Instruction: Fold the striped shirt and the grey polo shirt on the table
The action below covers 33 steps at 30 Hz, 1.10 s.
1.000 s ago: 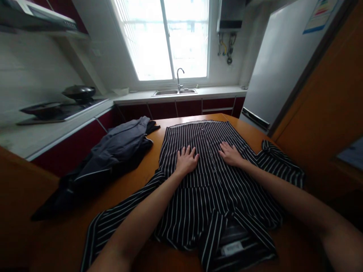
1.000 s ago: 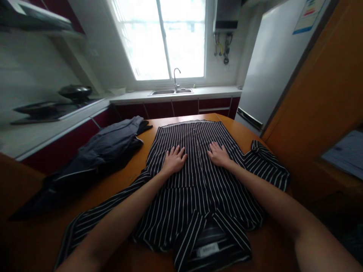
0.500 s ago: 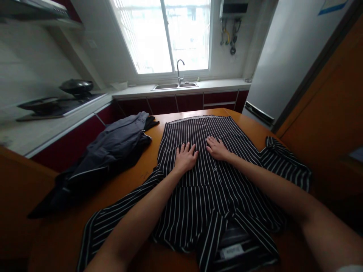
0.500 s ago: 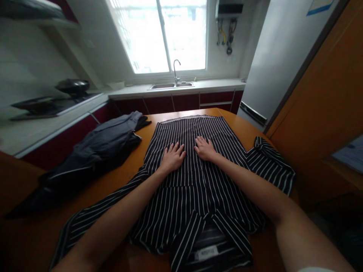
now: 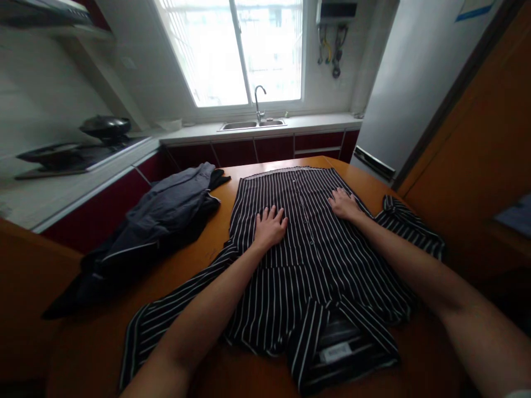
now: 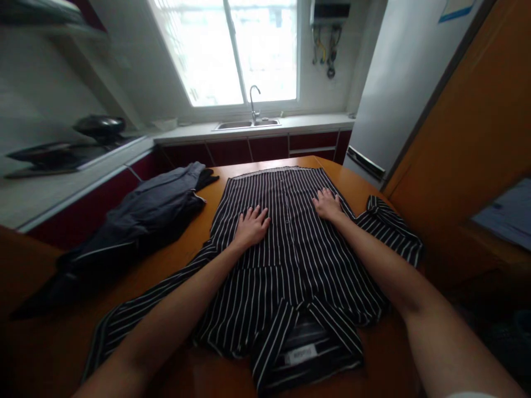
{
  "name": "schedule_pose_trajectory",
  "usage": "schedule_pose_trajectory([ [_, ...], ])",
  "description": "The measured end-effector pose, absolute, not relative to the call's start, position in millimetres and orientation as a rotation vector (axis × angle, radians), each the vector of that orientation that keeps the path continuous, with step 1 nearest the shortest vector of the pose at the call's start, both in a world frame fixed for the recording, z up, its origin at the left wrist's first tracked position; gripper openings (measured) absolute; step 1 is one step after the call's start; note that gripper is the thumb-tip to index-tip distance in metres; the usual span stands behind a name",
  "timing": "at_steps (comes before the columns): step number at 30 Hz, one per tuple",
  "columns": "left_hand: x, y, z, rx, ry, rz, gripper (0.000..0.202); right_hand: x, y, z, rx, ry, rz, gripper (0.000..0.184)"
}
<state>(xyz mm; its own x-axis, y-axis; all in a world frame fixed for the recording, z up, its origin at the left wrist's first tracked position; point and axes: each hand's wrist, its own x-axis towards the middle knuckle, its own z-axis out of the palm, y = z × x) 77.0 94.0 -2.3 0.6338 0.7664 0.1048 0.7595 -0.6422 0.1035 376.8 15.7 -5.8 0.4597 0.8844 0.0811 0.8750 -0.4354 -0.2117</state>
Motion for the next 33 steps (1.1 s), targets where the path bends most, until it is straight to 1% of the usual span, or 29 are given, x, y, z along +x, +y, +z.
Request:
schedule_pose_trajectory([
  [5, 77.5, 93.3, 0.9, 2.797, 1.303, 0.21, 0.061, 310.2, -34.1, -9.4, -2.263, -1.824, 0.148, 0.067],
  [7, 77.9, 93.5, 1.1, 2.799, 1.302, 0.214, 0.061, 296.1, -65.0, -13.8, -2.226, -1.903, 0.135, 0.067],
  [13, 77.7, 94.2, 0.2, 2.787, 1.294, 0.251, 0.061, 310.9, -162.8, -23.9, -2.32, -1.863, -0.012, 0.064],
  [16, 77.9, 93.2, 1.6, 2.788, 1.276, 0.282, 0.061, 318.8, -196.1, -27.1, -2.339, -1.846, -0.029, 0.063],
  [20, 81.0, 87.0, 9.2, 2.798, 1.277, 0.307, 0.059, 310.9, -210.5, -21.5, -2.401, -1.784, -0.046, 0.062],
  [24, 74.5, 63.9, 18.1, 2.87, 1.082, 0.217, 0.056, 291.2, -209.6, -10.5, -2.222, -1.977, 0.084, 0.059],
  [26, 61.2, 42.9, 18.5, 2.909, 0.902, 0.154, 0.058, 283.8, -212.2, -8.6, -2.134, -2.054, 0.161, 0.059],
  [28, 41.1, 18.0, 15.9, 2.92, 0.756, 0.091, 0.06, 280.8, -217.5, -9.4, -2.116, -2.056, 0.169, 0.058],
  [33, -16.0, -36.1, 8.1, 2.954, 0.638, 0.066, 0.061, 284.8, -232.7, -13.2, -2.11, -2.029, 0.117, 0.057],
])
